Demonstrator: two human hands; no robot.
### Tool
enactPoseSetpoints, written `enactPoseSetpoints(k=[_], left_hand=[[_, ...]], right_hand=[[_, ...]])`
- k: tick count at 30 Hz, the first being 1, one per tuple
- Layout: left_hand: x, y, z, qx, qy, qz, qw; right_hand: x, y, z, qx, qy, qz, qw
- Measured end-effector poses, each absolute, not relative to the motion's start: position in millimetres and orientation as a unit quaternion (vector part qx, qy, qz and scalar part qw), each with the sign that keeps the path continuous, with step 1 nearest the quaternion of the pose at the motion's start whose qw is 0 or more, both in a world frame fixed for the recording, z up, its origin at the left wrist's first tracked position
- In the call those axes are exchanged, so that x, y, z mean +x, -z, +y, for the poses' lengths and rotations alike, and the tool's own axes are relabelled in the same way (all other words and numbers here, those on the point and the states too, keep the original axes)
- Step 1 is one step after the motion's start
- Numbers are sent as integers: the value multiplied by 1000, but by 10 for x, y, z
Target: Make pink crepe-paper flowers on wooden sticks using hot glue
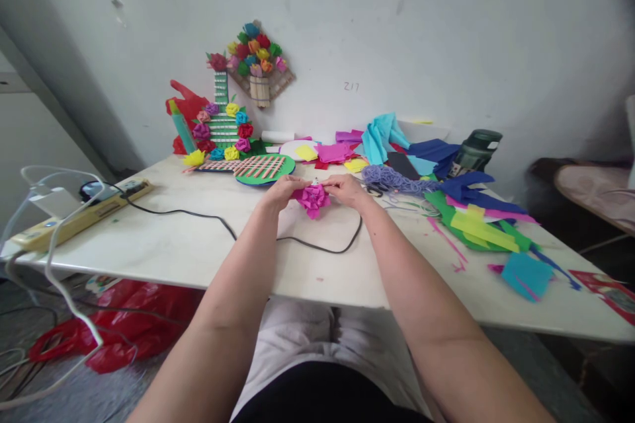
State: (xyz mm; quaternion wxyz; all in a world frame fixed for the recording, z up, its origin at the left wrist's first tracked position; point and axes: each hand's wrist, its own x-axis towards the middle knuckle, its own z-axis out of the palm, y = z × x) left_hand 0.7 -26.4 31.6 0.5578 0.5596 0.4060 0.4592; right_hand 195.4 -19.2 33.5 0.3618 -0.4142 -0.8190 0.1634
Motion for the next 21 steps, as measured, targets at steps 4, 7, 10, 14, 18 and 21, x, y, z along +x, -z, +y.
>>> enactPoseSetpoints(k=[4, 7, 10, 14, 18, 21], left_hand=[[3, -309, -255, 558, -460, 402, 562], [8, -315, -264, 567, -460, 405, 550], [12, -315, -267, 582, -459, 402, 538], [21, -306, -256, 577, -465, 401, 539], [13, -317, -255, 557, -468, 393, 563], [-4, -349, -281, 575, -447, 372, 574]], right_hand=[[1961, -338, -193, -417, -149, -818, 367], [1954, -337, -202, -418, -141, -819, 367], [1948, -334, -208, -418, -135, -818, 372], [1960, -336, -189, -417, -137, -815, 378], [1983, -345, -171, -418, -139, -810, 386], [1987, -349, -179, -419, -137, -808, 392]])
